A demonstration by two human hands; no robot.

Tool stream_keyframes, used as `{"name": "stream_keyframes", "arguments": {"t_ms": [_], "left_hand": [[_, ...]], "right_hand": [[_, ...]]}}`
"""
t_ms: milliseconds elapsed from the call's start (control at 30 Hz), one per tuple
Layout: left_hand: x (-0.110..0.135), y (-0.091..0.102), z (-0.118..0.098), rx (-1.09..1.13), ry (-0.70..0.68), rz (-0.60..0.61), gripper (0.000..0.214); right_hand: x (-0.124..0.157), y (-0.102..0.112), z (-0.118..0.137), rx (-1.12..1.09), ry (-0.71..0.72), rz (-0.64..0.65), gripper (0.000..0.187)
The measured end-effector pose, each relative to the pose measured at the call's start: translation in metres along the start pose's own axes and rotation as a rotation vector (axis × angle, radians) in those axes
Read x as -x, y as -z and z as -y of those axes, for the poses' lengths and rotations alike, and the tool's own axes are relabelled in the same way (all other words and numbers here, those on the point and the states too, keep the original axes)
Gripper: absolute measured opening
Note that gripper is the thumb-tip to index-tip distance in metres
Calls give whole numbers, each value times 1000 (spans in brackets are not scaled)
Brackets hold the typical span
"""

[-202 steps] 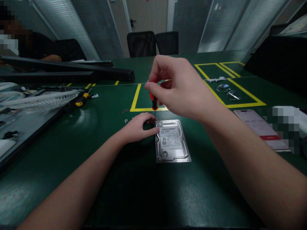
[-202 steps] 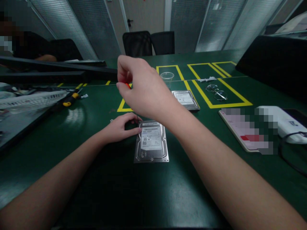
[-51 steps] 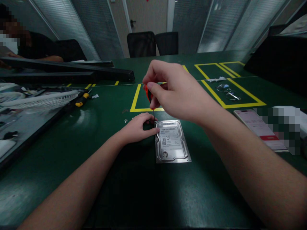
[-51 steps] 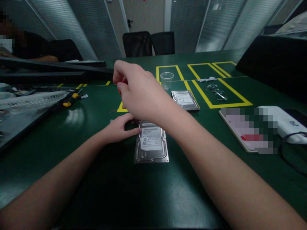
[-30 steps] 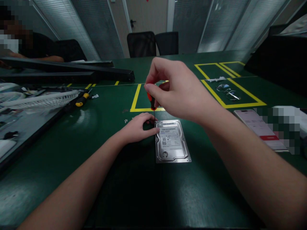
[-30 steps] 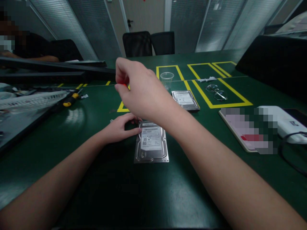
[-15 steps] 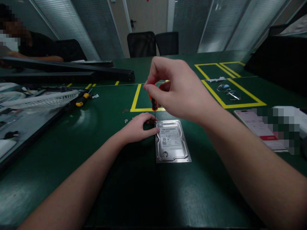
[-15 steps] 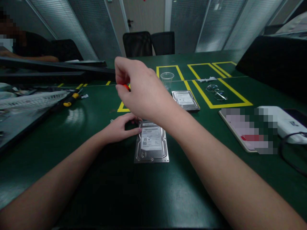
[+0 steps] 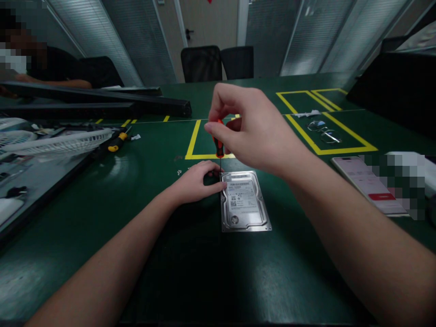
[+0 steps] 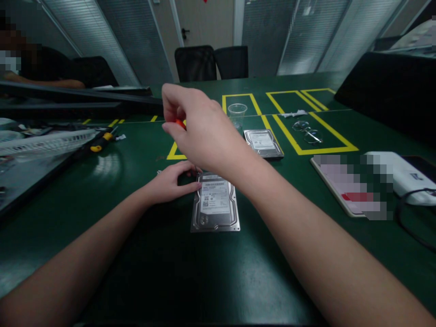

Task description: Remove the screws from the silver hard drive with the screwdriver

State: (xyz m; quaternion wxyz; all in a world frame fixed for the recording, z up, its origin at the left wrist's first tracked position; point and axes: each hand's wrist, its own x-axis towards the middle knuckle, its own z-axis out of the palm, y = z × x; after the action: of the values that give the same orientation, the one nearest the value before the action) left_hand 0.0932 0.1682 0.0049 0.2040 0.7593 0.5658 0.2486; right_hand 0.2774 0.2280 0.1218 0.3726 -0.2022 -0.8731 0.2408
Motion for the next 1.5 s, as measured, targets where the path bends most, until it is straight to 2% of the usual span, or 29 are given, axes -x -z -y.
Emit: {"name": "stream_keyframes", "arguments": {"t_ms": [300,567,1500], "left_hand": [[0,-1,2,-8,6,-2,41],[0,-2,2,-6,4,2,39],[0,0,1,-10,3,0,39]], "right_hand": [[1,-1,3,-85,-86,52,15],[0,0,2,-104,-154,41,14],[1,0,-1,4,-28,-29,15]]}}
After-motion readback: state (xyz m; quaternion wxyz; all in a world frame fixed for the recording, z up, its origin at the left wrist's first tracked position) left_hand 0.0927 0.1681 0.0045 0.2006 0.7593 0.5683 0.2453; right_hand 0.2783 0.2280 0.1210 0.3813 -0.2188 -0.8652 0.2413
